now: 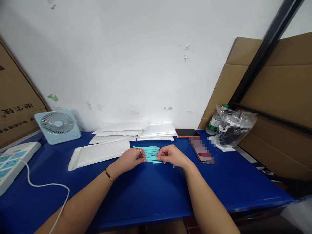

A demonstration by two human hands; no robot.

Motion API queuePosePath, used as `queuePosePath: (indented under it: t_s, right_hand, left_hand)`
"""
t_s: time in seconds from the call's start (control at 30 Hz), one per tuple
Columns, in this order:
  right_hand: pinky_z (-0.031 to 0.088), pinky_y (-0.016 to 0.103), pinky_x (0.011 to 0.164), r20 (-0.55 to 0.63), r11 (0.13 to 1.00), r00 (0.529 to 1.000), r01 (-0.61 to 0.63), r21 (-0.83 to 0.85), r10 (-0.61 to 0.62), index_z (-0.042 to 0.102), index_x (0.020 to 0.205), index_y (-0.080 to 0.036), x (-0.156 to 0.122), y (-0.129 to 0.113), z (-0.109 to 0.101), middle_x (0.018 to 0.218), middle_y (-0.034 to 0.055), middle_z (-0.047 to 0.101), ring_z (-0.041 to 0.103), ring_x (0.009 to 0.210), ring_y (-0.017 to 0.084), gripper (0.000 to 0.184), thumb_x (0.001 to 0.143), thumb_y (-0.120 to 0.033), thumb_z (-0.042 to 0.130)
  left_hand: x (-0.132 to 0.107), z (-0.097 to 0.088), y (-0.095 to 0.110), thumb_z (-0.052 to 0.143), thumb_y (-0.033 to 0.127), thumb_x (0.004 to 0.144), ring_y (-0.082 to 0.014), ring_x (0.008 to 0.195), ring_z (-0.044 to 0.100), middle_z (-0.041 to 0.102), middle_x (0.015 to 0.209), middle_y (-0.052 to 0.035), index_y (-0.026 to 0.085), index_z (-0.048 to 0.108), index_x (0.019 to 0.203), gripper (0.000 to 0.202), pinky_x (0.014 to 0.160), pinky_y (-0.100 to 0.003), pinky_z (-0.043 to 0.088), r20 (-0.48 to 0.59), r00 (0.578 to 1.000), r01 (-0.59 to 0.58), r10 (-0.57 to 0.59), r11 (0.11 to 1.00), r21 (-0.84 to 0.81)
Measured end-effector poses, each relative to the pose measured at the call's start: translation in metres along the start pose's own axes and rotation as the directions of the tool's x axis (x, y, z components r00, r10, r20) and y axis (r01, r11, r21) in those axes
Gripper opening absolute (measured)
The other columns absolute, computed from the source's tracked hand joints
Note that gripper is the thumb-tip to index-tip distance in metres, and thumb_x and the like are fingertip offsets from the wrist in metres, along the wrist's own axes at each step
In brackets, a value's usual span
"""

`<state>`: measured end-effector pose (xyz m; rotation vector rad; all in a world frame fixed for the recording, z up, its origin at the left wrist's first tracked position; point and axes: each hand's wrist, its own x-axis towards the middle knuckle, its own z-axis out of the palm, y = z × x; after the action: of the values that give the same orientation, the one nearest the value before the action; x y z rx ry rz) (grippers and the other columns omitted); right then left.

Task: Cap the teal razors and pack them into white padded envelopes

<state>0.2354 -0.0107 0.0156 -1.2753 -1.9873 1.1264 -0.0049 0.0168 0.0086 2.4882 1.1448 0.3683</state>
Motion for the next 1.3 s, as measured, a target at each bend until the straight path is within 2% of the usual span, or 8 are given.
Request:
queuePosePath:
  t_s: [0.13,0.23,0.37,0.47,0.57,0.87,1.07,1.3]
  right_hand:
    - [0.044,0.024,0.052,-0.159,0.992,0.987,0.04,0.123,-0.02,0.064,0.084,-0.015,0.002,0.011,-0.01,0.065,0.001,0.06,0.054,0.054,0.011,0.032,0.072,-0.044,0.067]
    - [0.044,0.023,0.053,-0.315,0.976,0.947,0.121,0.178,-0.06,0.062,0.091,-0.017,0.003,0.016,-0.018,0.069,-0.0003,0.058,0.054,0.056,0.01,0.032,0.074,-0.043,0.066]
    - [0.042,0.023,0.055,-0.365,0.966,0.93,0.136,0.22,-0.048,0.063,0.093,-0.016,0.005,0.018,-0.016,0.063,-0.0015,0.056,0.053,0.057,0.011,0.034,0.072,-0.042,0.068]
    - [0.042,0.024,0.054,-0.351,0.958,0.936,0.131,0.257,-0.034,0.064,0.095,-0.014,0.008,0.016,-0.01,0.06,-0.0013,0.056,0.053,0.055,0.011,0.037,0.072,-0.043,0.068]
    - [0.043,0.024,0.053,-0.382,0.947,0.923,0.151,0.285,-0.032,0.064,0.087,-0.015,0.01,0.013,-0.006,0.061,-0.0007,0.058,0.053,0.052,0.01,0.033,0.075,-0.045,0.065]
    - [0.044,0.023,0.05,-0.322,0.932,0.946,0.145,0.332,-0.033,0.06,0.085,-0.016,0.01,0.003,0.003,0.062,-0.001,0.058,0.053,0.049,0.01,0.031,0.077,-0.047,0.062]
    - [0.044,0.022,0.05,-0.288,0.94,0.957,0.127,0.318,-0.032,0.059,0.083,-0.016,0.012,0.004,0.007,0.061,-0.0011,0.059,0.054,0.048,0.01,0.033,0.077,-0.048,0.062]
    - [0.042,0.021,0.047,-0.292,0.931,0.956,0.138,0.337,-0.036,0.059,0.082,-0.017,0.014,0.006,0.009,0.064,-0.0013,0.061,0.053,0.046,0.008,0.028,0.078,-0.044,0.061]
  left_hand:
    - [0.0,-0.006,-0.006,0.052,0.037,0.081,-0.016,0.068,0.056,0.062,0.073,-0.0012,0.02,0.058,0.078,0.018,0.058,-0.025,0.037,-0.071,0.994,0.076,-0.08,0.995,-0.058]
    - [0.0,-0.007,-0.013,0.047,0.04,0.084,-0.0153,0.067,0.055,0.062,0.073,-0.0007,0.02,0.055,0.082,0.022,0.057,-0.025,0.037,-0.111,0.987,0.089,-0.114,0.974,-0.21]
    - [0.001,-0.003,-0.016,0.04,0.041,0.088,-0.0123,0.062,0.054,0.062,0.074,0.0016,0.02,0.051,0.093,0.024,0.059,-0.023,0.04,-0.076,0.992,0.065,-0.105,0.91,-0.409]
    - [0.002,-0.003,-0.013,0.033,0.044,0.091,-0.0136,0.067,0.054,0.062,0.076,-0.0007,0.019,0.057,0.096,0.035,0.064,-0.025,0.041,-0.129,0.987,0.042,-0.095,0.93,-0.366]
    - [0.003,-0.005,-0.01,0.026,0.043,0.093,-0.0161,0.081,0.056,0.063,0.087,-0.0043,0.018,0.064,0.09,0.045,0.073,-0.027,0.041,-0.188,0.981,-0.002,-0.057,0.953,-0.303]
    - [0.004,-0.003,-0.009,0.033,0.035,0.092,-0.0166,0.082,0.055,0.062,0.085,-0.0033,0.02,0.06,0.087,0.031,0.07,-0.026,0.04,-0.229,0.973,0.015,-0.022,0.999,-0.03]
    - [0.003,-0.003,-0.007,0.035,0.034,0.092,-0.0164,0.08,0.055,0.06,0.083,-0.0038,0.02,0.061,0.088,0.029,0.069,-0.026,0.04,-0.234,0.972,0.013,-0.002,0.999,0.047]
    - [0.003,-0.002,-0.008,0.035,0.033,0.093,-0.0162,0.079,0.055,0.06,0.083,-0.003,0.021,0.06,0.087,0.028,0.07,-0.026,0.04,-0.248,0.969,0.005,0.005,0.999,0.039]
